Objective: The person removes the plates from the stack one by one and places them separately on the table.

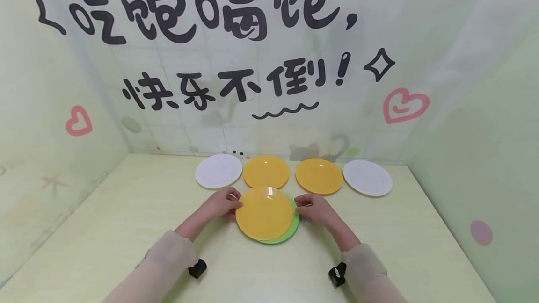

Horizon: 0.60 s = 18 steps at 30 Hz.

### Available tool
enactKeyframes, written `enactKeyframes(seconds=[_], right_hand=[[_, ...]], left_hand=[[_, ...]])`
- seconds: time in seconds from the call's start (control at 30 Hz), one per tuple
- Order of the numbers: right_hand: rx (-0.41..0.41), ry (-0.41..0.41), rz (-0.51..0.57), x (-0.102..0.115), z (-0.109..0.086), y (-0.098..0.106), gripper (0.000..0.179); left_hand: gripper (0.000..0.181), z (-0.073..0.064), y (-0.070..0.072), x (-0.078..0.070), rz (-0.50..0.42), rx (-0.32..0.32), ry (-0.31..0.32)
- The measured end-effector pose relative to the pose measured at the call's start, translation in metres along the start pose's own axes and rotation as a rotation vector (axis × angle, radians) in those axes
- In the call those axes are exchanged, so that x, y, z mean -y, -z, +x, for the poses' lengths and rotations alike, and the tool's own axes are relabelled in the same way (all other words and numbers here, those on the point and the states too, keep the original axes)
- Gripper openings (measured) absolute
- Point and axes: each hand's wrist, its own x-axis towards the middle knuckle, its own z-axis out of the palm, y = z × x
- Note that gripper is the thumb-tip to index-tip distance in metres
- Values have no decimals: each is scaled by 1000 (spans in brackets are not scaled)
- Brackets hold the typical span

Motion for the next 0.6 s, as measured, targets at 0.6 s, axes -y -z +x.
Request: enactKeyframes(seconds=[0.6], right_hand=[[-93,6,-96,-4,6,-3,36]], left_hand=[[38,-4,143,46,-583,-251,101]])
